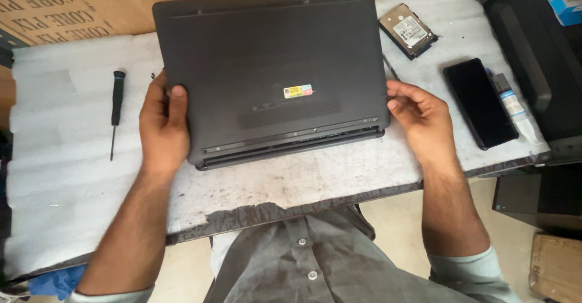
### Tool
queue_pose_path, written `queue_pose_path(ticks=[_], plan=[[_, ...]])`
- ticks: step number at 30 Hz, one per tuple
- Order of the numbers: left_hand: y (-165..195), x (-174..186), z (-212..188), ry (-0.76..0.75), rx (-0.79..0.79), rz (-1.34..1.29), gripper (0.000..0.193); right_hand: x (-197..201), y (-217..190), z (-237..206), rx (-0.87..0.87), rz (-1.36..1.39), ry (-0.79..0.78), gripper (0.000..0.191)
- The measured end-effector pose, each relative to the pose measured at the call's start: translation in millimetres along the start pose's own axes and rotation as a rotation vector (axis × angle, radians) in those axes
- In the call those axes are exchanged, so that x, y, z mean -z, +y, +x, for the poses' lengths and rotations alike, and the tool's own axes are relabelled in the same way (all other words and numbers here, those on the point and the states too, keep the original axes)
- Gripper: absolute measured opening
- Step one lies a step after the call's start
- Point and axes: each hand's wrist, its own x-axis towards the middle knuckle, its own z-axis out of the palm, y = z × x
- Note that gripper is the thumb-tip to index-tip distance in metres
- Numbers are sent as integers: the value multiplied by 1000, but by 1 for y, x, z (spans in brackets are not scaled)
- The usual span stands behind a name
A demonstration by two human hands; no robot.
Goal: The person works on a disassembled laptop on a foam-padded workbench, using a screwdriver to unscrew and reposition components on the exposed motherboard and handling a RAM module by hand. They then place the laptop's back cover on and drive screws along its edge with the screwdriver to close the case.
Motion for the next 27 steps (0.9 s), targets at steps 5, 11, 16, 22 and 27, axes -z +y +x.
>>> queue_pose_path(ticks=[5,11,16,22,27], plan=[[5,-4,-3,16,83,158,40,6,5,1,-12,16,13,35],[14,-2,-3,34,-42,308,37,10,10,-3,0,30,-13,36],[17,2,2,47,-130,477,35,5,8,-7,4,-40,-44,40],[22,2,2,37,-51,529,35,2,4,-6,7,-80,-37,39],[21,5,-2,28,-129,602,37,1,5,-6,26,-110,-40,39]])
